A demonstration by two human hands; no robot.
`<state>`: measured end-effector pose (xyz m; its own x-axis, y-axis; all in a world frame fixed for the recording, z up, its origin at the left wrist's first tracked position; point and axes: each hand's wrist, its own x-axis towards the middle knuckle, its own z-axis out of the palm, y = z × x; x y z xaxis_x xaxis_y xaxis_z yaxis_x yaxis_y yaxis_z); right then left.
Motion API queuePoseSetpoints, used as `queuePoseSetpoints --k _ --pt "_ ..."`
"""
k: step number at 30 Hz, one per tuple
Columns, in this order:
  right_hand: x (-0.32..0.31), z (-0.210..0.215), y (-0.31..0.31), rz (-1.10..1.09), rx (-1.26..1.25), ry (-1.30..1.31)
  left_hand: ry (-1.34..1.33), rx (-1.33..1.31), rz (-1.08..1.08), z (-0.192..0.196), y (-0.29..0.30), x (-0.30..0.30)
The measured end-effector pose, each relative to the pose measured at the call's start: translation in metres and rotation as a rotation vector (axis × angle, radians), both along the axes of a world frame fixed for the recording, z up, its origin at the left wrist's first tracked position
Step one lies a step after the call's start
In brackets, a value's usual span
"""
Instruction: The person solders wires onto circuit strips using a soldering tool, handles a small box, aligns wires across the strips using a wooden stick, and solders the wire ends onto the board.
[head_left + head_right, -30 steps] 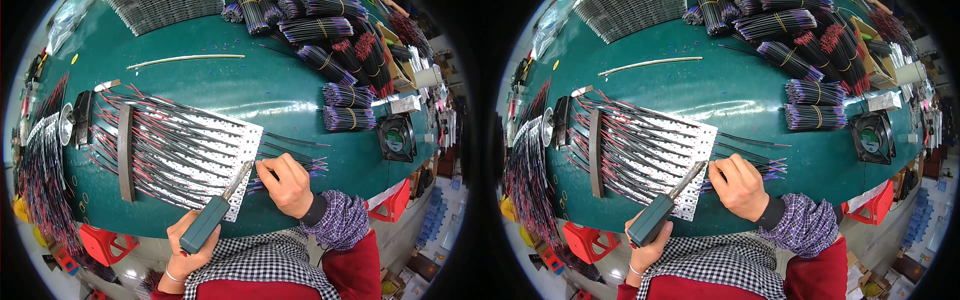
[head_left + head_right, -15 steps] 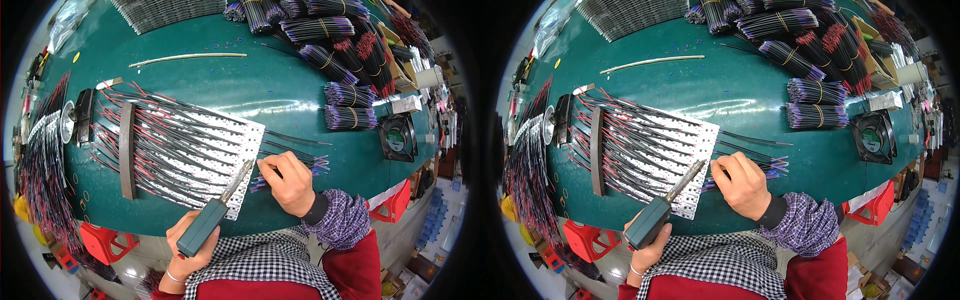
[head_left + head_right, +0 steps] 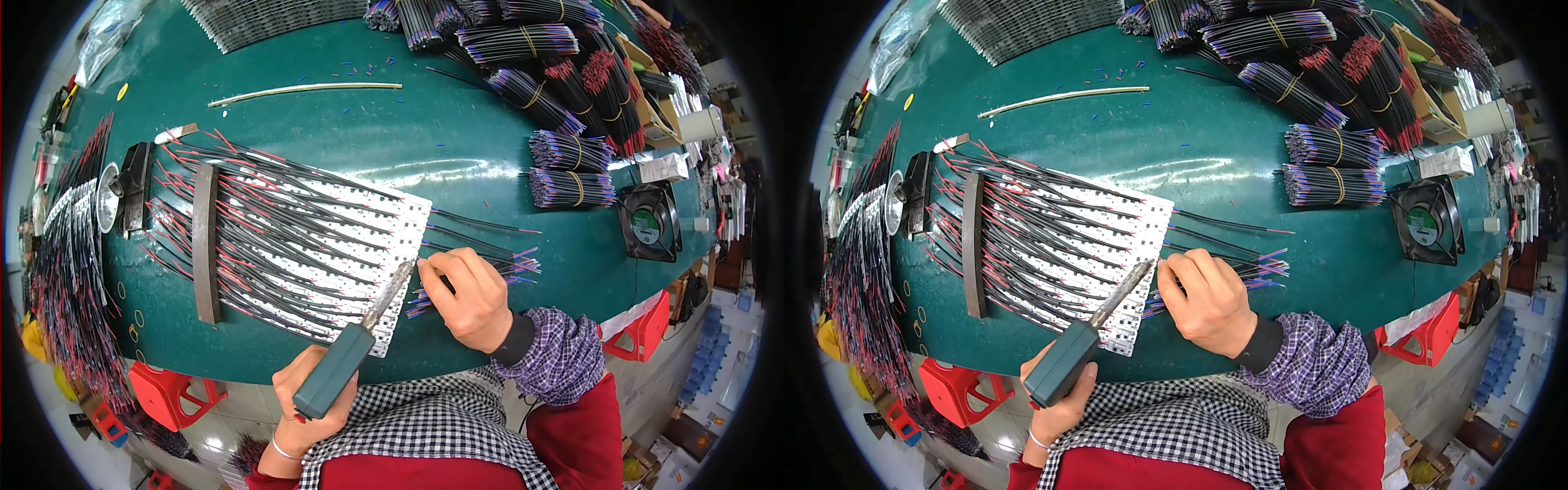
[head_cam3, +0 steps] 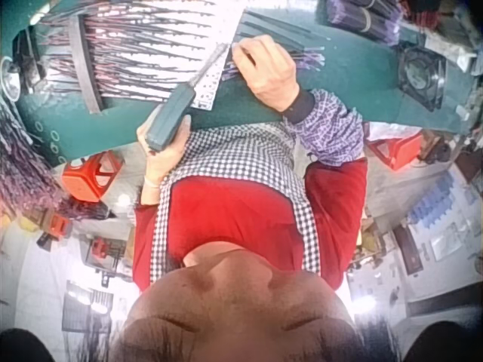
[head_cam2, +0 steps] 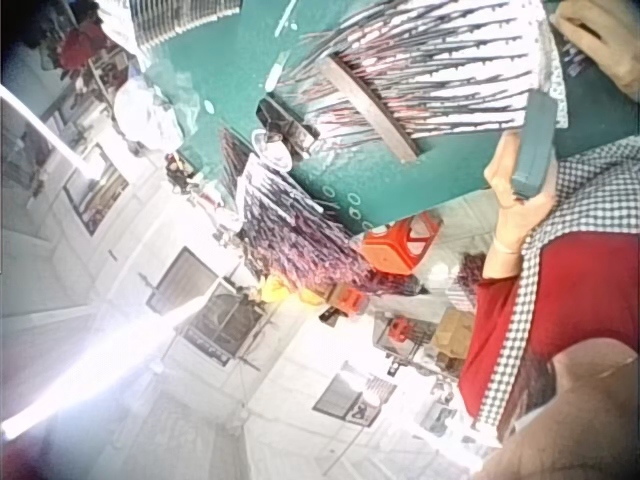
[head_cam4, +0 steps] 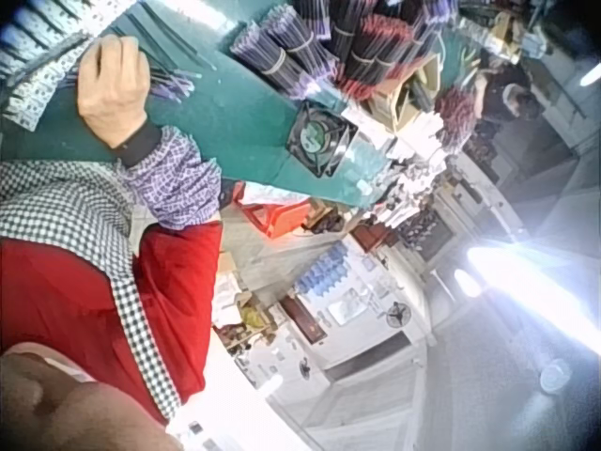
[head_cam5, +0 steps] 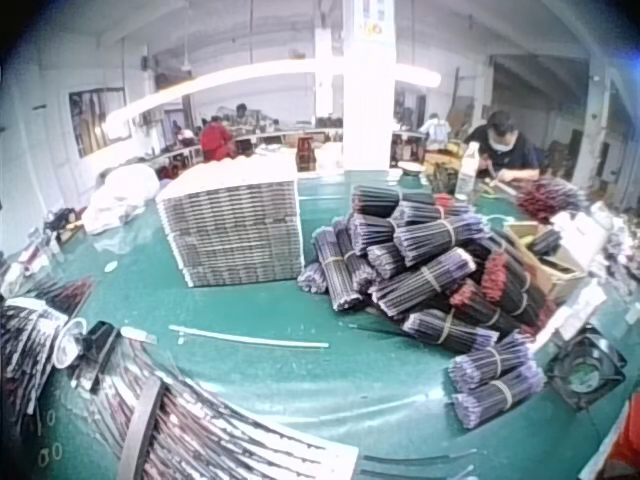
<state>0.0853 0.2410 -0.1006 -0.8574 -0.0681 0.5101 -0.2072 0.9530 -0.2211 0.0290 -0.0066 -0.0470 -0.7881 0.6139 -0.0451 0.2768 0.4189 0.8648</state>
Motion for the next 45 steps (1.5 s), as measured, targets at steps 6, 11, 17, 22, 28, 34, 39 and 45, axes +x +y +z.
queuePoseSetpoints --k 6,11,17,22,28,34,39,45 --pt "0.002 0.004 -0.001 -0.01 0.02 -0.028 -0.137 -0.016 0.148 -0.009 -0.024 0.018" --pt "0.008 0.014 0.002 0.006 -0.004 -0.014 -0.092 0.095 0.179 -0.012 -0.024 0.018" --pt "0.018 0.02 -0.012 -0.062 -0.068 -0.043 -0.094 0.088 0.197 -0.013 -0.026 0.018" --pt "0.012 0.011 -0.016 -0.067 -0.107 -0.135 -0.065 0.078 0.159 -0.013 -0.026 0.017" --pt "0.014 0.004 -0.01 -0.011 -0.103 -0.059 -0.03 0.027 0.075 -0.003 -0.021 0.011" --pt "0.009 0.0 -0.012 -0.019 -0.059 -0.017 -0.063 0.047 0.054 -0.002 -0.013 0.01" --pt "0.007 0.002 -0.014 -0.01 -0.04 -0.026 -0.118 0.044 0.072 0.0 -0.011 0.009" --pt "0.007 0.002 -0.015 -0.01 -0.021 -0.029 -0.11 0.015 0.045 0.003 -0.009 0.008"
